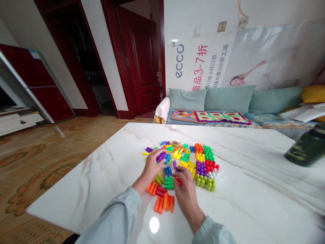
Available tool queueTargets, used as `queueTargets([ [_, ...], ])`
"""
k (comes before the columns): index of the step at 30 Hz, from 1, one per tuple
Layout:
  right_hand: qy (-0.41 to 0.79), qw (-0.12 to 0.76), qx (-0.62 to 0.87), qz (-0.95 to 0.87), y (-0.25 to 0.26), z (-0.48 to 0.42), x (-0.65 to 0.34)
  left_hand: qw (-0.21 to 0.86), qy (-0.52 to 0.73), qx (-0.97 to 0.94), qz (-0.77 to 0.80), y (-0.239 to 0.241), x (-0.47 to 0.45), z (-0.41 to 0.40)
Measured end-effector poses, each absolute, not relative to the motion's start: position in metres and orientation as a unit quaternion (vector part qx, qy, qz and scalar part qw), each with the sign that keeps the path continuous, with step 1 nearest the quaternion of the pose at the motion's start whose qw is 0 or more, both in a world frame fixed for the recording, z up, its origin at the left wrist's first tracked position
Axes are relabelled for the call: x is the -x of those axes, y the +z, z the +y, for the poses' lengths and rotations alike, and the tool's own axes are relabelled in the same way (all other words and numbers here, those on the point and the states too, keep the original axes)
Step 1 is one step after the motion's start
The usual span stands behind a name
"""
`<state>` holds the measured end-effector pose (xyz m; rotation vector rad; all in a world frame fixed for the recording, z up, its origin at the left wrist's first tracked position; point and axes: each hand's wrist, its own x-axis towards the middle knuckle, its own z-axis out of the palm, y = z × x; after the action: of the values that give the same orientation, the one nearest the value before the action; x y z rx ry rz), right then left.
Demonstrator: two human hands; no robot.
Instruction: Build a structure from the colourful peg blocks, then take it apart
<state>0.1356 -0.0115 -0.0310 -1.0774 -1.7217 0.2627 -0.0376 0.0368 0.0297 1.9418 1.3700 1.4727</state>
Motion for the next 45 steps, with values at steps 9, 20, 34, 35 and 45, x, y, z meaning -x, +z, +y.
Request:
queueTargets([
  [9, 0.132, 0.511, 0.455, -0.718, -0.028, -0.013, -0.137, 0.273, 0.515, -0.617, 0.529, 0.017, 0.051, 0.041],
  [20, 0.149, 0.534, 0.447, -0.702, -0.024, -0.019, -0.140, 0.130, 0.304, -0.773, 0.541, -0.005, 0.036, -0.062],
  [34, 0.216, 0.526, 0.549, -0.613, -0.034, -0.052, -0.157, -0.050, 0.256, -0.770, 0.583, -0.028, 0.032, -0.091],
  [35, 0.212, 0.515, 0.555, -0.618, -0.035, -0.056, -0.159, -0.038, 0.268, -0.768, 0.580, -0.029, 0.032, -0.091],
  [45, 0.057, 0.369, 0.575, -0.728, -0.034, -0.066, -0.152, 0.045, 0.312, -0.761, 0.566, -0.026, 0.034, -0.087],
])
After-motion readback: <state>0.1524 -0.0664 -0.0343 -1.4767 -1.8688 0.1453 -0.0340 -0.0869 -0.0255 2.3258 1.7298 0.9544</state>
